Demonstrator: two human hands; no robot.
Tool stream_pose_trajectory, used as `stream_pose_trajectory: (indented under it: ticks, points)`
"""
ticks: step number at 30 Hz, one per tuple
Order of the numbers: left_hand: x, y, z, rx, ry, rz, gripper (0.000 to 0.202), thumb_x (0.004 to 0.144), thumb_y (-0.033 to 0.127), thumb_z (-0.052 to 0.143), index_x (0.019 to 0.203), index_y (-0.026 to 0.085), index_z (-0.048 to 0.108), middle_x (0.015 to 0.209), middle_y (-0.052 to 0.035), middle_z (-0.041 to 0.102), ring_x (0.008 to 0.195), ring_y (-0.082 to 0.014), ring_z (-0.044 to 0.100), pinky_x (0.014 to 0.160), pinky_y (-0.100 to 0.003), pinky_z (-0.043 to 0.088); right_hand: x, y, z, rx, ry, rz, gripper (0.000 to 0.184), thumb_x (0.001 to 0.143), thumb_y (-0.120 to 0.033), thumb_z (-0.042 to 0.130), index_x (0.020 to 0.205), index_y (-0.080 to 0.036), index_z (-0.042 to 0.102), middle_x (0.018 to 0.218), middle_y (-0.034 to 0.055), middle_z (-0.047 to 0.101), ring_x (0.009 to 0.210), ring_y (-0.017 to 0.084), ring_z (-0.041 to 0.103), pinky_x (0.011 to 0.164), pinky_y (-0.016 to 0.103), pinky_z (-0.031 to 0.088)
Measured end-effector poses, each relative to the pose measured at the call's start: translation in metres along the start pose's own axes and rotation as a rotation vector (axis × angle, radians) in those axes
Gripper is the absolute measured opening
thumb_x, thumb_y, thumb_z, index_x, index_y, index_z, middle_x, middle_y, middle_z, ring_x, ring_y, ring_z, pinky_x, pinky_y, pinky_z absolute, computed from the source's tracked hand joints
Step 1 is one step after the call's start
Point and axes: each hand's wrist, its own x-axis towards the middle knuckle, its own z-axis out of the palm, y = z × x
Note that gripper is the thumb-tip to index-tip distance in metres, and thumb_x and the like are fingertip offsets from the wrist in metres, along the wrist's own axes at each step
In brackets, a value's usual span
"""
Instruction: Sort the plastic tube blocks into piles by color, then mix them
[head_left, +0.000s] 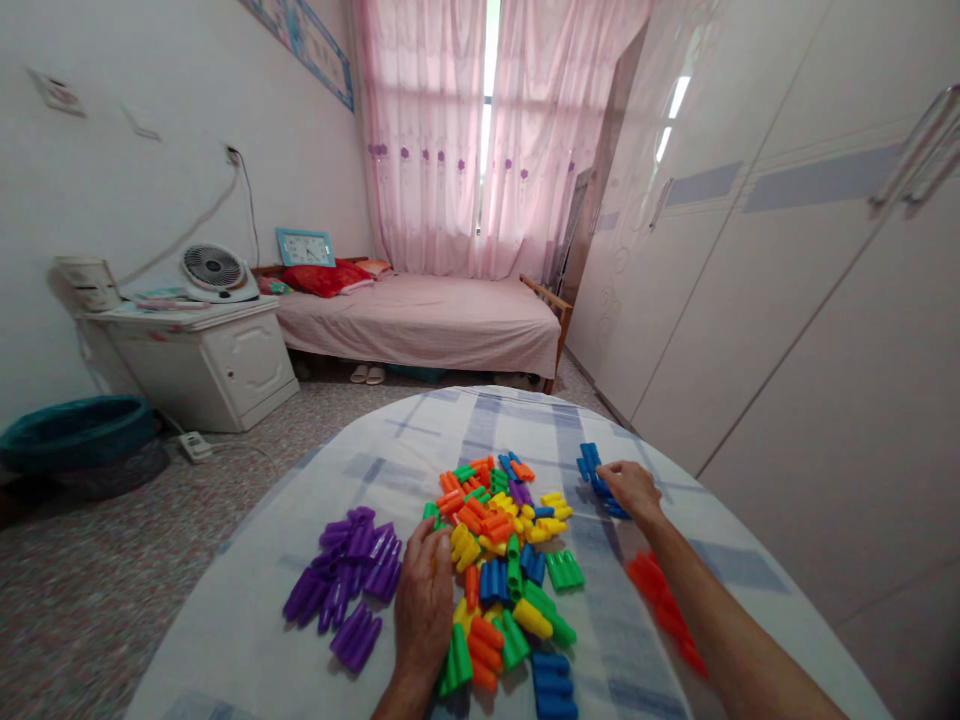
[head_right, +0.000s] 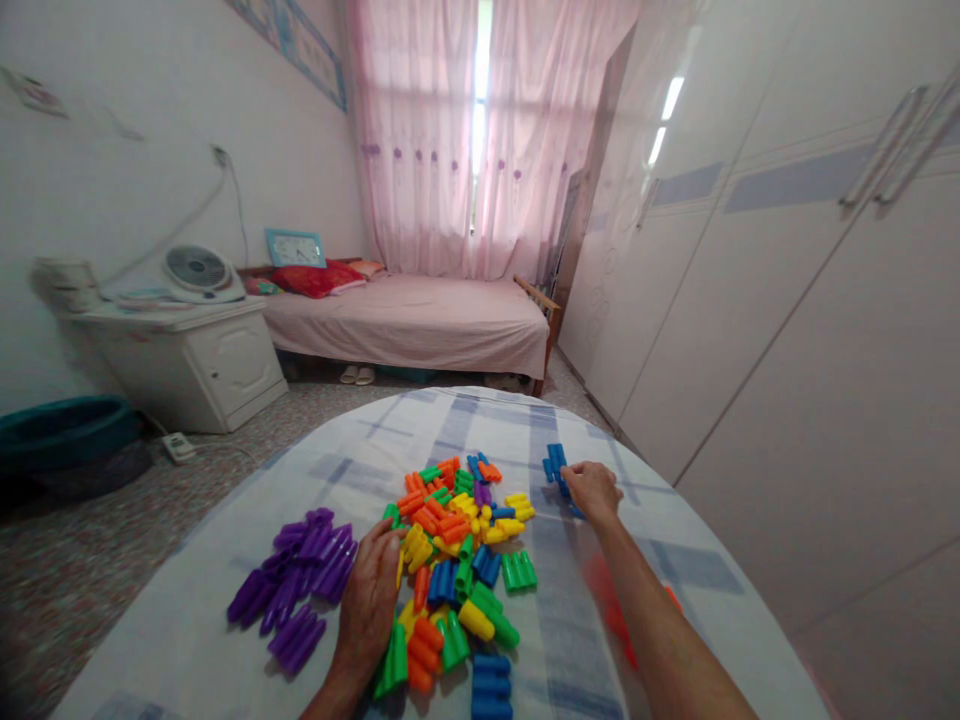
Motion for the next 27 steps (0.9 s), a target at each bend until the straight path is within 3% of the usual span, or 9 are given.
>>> stream_pose_trajectory:
  ticks: [5,9,13,17,21,27]
  points:
    - [0.000,0.001,0.000,0.001,-0.009,-0.004,0.040,0.092,0.042,0.034,0.103,0.018,0.065,0.127,-0.0113,0.054,0.124,-0.0237,0.046,0.110,-0.046,0.033,0.000,0.003,0.007,-0.039,-0.008,-0.001,0.024,0.074,-0.037,0.054,0.073,-0.023,0.074,0.093,0.0129,0.070,0.097,0.034,0.061,0.075,0.046,0.046]
    - [0.000,0.003,0.000,0.004,-0.004,-0.013,0.041,0.092,0.041,0.034,0.103,0.018,0.065,0.127,-0.0114,0.054,0.124,-0.0240,0.046,0.109,-0.045,0.033,-0.009,-0.001,0.007,-0.043,0.046,-0.077,0.029,0.079,-0.034,0.048,0.088,-0.018,0.071,0.109,0.0171,0.064,0.111,0.035,0.052,0.083,0.050,0.043]
    - [0.000,0.004,-0.001,0.014,-0.013,-0.022,0.040,0.092,0.040,0.033,0.104,0.018,0.064,0.128,-0.0109,0.054,0.124,-0.0233,0.047,0.110,-0.045,0.033,-0.032,-0.018,0.007,0.020,-0.049,-0.334,0.029,0.083,-0.032,0.047,0.096,-0.020,0.069,0.109,0.0085,0.066,0.108,0.024,0.056,0.091,0.037,0.042]
    - [0.000,0.003,0.000,0.010,0.008,-0.005,0.039,0.092,0.038,0.034,0.103,0.018,0.065,0.126,-0.0107,0.056,0.122,-0.0227,0.049,0.109,-0.044,0.034,-0.060,-0.036,0.015,0.059,-0.226,-0.554,0.024,0.079,-0.030,0.053,0.094,-0.022,0.071,0.094,0.0022,0.070,0.093,0.017,0.061,0.084,0.025,0.043]
    - [0.000,0.003,0.000,0.008,0.008,-0.003,0.038,0.091,0.039,0.035,0.104,0.019,0.065,0.125,-0.0101,0.057,0.122,-0.0228,0.049,0.109,-0.044,0.034,-0.071,-0.042,0.021,0.033,-0.257,-0.571,0.029,0.076,-0.022,0.052,0.097,-0.019,0.072,0.094,0.0062,0.070,0.092,0.020,0.062,0.080,0.028,0.043]
    - [0.000,0.002,0.000,0.001,-0.015,-0.022,0.040,0.092,0.040,0.033,0.106,0.018,0.064,0.128,-0.0111,0.054,0.124,-0.0234,0.046,0.110,-0.046,0.032,-0.074,-0.040,0.018,0.014,-0.271,-0.581,0.019,0.071,-0.018,0.055,0.084,-0.018,0.070,0.090,0.0061,0.068,0.088,0.020,0.060,0.077,0.027,0.042]
